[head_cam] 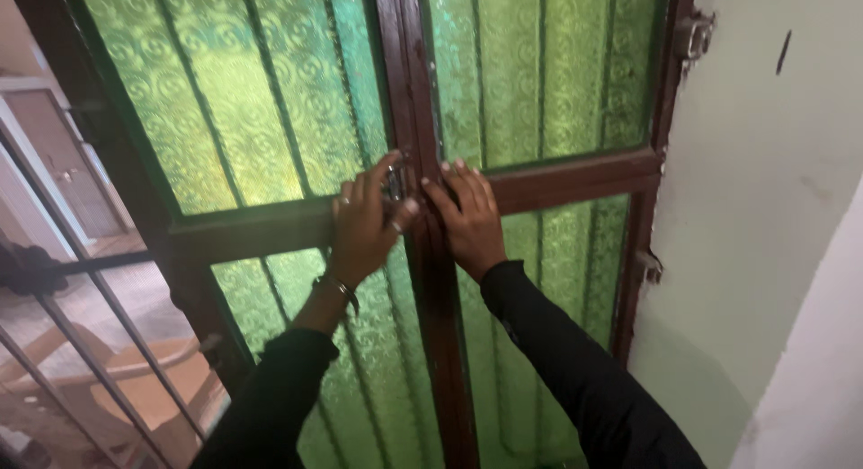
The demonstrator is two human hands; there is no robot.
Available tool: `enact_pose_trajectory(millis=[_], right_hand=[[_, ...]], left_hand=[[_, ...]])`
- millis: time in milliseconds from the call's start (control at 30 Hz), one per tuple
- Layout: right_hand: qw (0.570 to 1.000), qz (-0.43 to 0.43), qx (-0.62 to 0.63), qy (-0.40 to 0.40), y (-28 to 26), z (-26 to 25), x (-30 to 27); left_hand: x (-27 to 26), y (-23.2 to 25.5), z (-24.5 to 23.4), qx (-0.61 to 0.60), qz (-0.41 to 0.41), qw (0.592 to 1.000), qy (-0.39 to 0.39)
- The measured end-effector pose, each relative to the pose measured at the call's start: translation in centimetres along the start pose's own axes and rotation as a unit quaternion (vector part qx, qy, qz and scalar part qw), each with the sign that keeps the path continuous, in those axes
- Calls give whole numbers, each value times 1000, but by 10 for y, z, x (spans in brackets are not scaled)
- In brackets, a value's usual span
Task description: The person opens and closes a green-patterned window with a metal latch, then opens and closes multiple cabinet doors and drawers in a bedroom. The actions are repeated several times without placing or removing items.
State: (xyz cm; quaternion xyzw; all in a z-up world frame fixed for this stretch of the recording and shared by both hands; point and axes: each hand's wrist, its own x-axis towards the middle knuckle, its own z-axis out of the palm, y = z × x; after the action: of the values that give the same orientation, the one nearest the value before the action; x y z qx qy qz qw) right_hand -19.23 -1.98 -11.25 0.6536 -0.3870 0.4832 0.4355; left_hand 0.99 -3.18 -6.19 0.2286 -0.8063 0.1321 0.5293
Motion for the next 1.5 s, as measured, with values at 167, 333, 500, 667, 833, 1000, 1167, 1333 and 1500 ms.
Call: enact_pose_trajectory(millis=[167,333,500,667,833,1000,1167,1333,1500], right_hand=[[999,23,22,-22,-8,-11,1],[998,41,31,-40,-17,-16,5],[996,14,-59,-69,-21,-14,5],[992,3,-91,-86,-19,-12,6],[992,8,-90,-92,-22,-14,7],[992,6,-86,-90,-25,-20,9],[990,17,-80,-115,-27,-24,10],[987,14,-93,-130,-28,-26,10],[987,15,-92,-128,-28,-27,13]], left_hand=[[10,3,-11,-101,-111,987,-55],[17,9,-16,-102,-65,992,-40],[15,13,-18,-143,-98,984,-46],[17,16,-15,-179,-98,979,4],[24,18,1,-239,-222,944,43],[17,19,12,-307,-162,931,114],[7,32,18,-92,-90,976,177],[5,43,16,-134,-120,971,159],[14,37,8,-28,-46,981,188]])
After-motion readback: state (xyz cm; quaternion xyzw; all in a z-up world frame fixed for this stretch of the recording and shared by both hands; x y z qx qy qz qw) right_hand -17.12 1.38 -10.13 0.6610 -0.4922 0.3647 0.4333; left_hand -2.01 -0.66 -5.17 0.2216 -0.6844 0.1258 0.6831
